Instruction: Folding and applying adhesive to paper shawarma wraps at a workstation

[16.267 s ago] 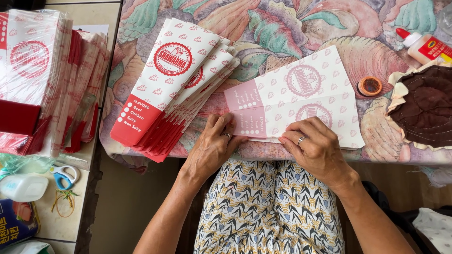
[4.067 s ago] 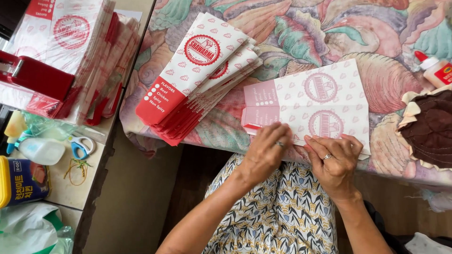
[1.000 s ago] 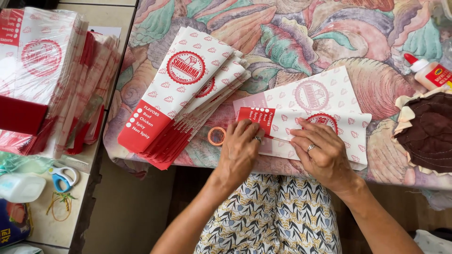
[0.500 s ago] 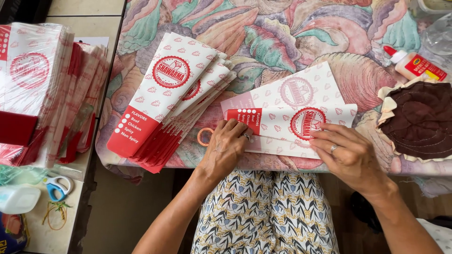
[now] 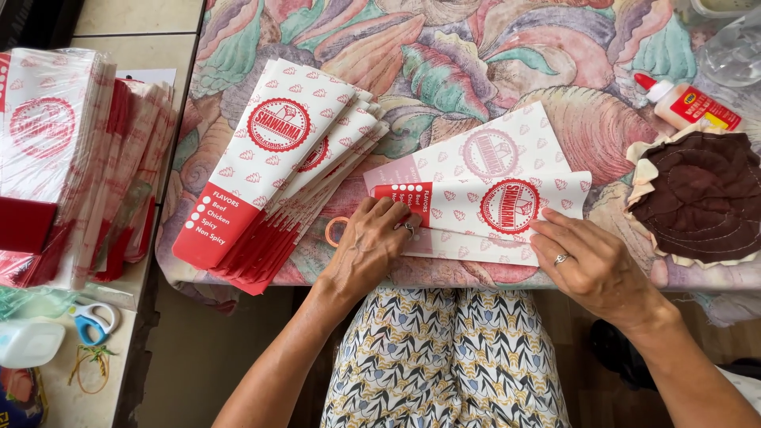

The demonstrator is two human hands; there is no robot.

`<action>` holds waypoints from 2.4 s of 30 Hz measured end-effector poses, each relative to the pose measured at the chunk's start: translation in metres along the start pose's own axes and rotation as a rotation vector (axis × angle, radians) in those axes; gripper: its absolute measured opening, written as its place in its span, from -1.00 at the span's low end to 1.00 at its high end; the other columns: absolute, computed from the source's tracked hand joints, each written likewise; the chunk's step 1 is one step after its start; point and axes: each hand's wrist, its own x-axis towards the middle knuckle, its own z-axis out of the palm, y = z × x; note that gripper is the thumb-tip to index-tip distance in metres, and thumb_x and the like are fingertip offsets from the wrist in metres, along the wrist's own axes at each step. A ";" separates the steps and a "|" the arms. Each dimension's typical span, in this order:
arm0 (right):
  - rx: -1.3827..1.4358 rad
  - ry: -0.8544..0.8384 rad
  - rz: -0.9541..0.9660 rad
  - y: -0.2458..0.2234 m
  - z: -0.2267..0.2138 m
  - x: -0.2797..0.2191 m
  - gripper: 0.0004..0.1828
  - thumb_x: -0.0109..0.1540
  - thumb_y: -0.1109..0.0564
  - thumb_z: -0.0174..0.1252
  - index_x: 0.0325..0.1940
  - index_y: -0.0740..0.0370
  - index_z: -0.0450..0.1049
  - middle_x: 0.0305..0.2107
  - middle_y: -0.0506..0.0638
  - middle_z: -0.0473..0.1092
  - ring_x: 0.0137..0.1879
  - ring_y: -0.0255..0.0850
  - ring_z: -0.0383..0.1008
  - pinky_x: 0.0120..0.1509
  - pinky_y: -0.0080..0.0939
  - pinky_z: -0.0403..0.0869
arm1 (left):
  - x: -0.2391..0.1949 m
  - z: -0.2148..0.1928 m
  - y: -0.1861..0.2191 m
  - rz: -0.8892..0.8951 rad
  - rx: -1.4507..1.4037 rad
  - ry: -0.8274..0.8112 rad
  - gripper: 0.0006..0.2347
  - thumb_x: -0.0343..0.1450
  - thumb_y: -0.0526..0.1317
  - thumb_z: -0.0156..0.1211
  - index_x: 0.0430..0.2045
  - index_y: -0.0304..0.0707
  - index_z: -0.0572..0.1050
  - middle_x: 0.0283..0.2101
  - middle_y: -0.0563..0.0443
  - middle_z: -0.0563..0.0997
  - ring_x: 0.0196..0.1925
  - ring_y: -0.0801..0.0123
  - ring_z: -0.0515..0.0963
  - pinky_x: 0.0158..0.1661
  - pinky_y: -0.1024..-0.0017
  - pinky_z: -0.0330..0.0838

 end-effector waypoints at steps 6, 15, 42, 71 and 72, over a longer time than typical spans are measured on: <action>-0.029 -0.026 0.005 -0.005 -0.008 0.015 -0.95 0.26 0.37 0.20 -0.26 0.37 0.46 -0.33 0.13 0.45 -0.21 -0.07 0.51 -0.05 -0.12 0.58 | 0.001 -0.001 -0.002 0.071 0.088 -0.010 -0.95 0.33 -0.35 0.26 -0.42 -0.28 0.54 -0.29 -0.03 0.50 -0.21 0.14 0.44 -0.26 0.24 0.33; 0.109 -0.048 0.136 -0.008 -0.021 -0.007 -0.97 0.23 0.35 0.27 -0.25 0.40 0.57 -0.19 0.15 0.55 -0.03 0.04 0.55 0.09 -0.02 0.59 | -0.010 0.018 -0.005 0.017 -0.220 -0.128 -0.82 0.42 -0.43 -0.05 -0.57 -0.60 0.45 0.13 -0.41 0.45 0.02 -0.08 0.43 0.05 0.01 0.35; 0.191 -0.019 0.240 -0.009 -0.020 -0.018 -0.96 0.23 0.39 0.25 -0.24 0.46 0.53 -0.07 0.22 0.48 0.03 0.08 0.49 0.17 0.02 0.52 | 0.014 0.004 0.014 0.095 -0.148 -0.041 -0.88 0.34 -0.42 0.12 -0.64 -0.48 0.47 0.01 -0.31 0.48 -0.03 -0.03 0.42 -0.07 0.11 0.36; -0.022 -0.028 0.440 -0.039 0.012 0.005 -0.85 0.22 0.14 0.46 -0.22 0.24 0.66 -0.16 0.06 0.54 -0.04 0.00 0.45 0.08 -0.01 0.42 | 0.007 0.021 0.080 -0.204 0.187 -0.178 -0.10 0.20 0.63 -0.09 0.34 0.14 0.14 0.06 -0.09 0.42 0.16 0.04 0.37 0.26 -0.26 0.19; -0.062 -0.026 0.422 -0.038 0.014 0.021 -0.84 0.22 0.13 0.48 -0.27 0.26 0.68 -0.13 0.01 0.58 0.00 -0.05 0.42 0.09 -0.07 0.38 | 0.007 0.022 0.079 -0.205 0.169 -0.160 -0.17 0.25 0.58 -0.06 0.32 0.14 0.15 0.06 -0.05 0.42 0.17 0.07 0.37 0.26 -0.25 0.20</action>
